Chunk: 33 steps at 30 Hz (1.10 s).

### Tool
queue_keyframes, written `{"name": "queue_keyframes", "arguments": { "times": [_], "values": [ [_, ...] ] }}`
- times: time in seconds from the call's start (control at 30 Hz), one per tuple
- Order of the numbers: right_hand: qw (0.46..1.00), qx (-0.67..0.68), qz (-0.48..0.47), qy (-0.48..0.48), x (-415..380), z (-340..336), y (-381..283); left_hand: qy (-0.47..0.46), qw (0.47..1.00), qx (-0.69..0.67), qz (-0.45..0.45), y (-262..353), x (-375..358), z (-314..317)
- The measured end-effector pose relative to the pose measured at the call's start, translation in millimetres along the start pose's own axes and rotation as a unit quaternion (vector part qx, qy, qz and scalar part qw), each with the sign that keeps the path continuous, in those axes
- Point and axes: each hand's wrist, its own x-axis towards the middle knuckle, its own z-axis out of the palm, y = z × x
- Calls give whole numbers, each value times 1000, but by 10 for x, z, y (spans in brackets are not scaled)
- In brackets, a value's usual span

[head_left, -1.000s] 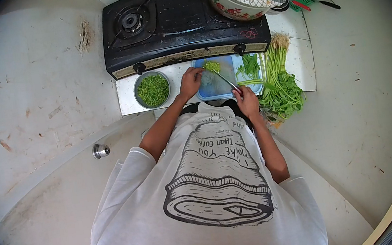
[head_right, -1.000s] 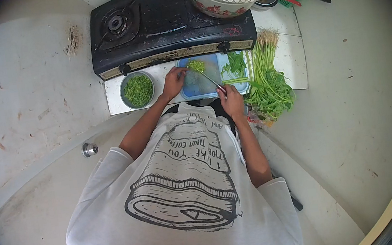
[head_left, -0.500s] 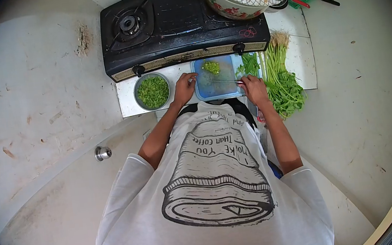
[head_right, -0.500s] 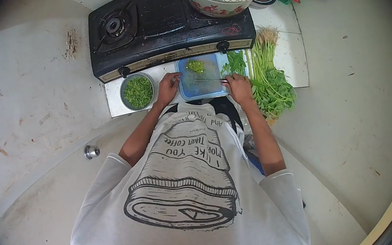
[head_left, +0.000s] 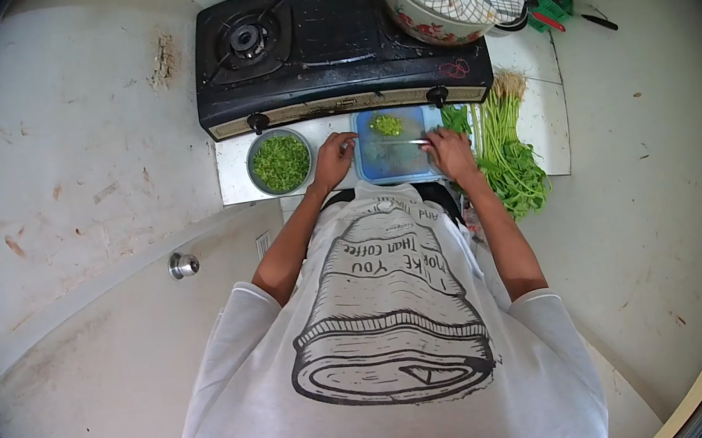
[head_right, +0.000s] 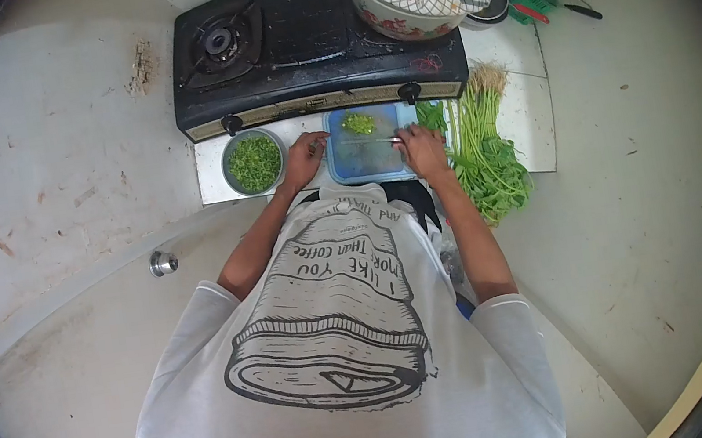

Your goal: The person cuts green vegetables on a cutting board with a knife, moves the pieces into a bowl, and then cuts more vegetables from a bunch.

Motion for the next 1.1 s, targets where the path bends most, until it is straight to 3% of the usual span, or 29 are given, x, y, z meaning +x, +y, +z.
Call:
{"name": "queue_keyframes", "arguments": {
  "times": [0.37,0.53,0.73,0.83,0.97,1.1],
  "values": [
    [1000,21,18,3,207,7,-183,40,999,-6,-32,148,-72,77],
    [984,175,42,-19,156,-145,-119,50,993,-37,-102,446,-128,227],
    [953,293,66,-45,20,-148,7,-1,998,-18,-63,656,-221,482],
    [935,345,71,-47,-26,43,153,3,1000,9,9,694,-231,627],
    [892,438,90,-73,-116,90,246,-36,998,50,11,954,-231,723],
    [891,438,90,-76,-103,86,262,-45,996,74,9,999,-198,818]
  ]
}}
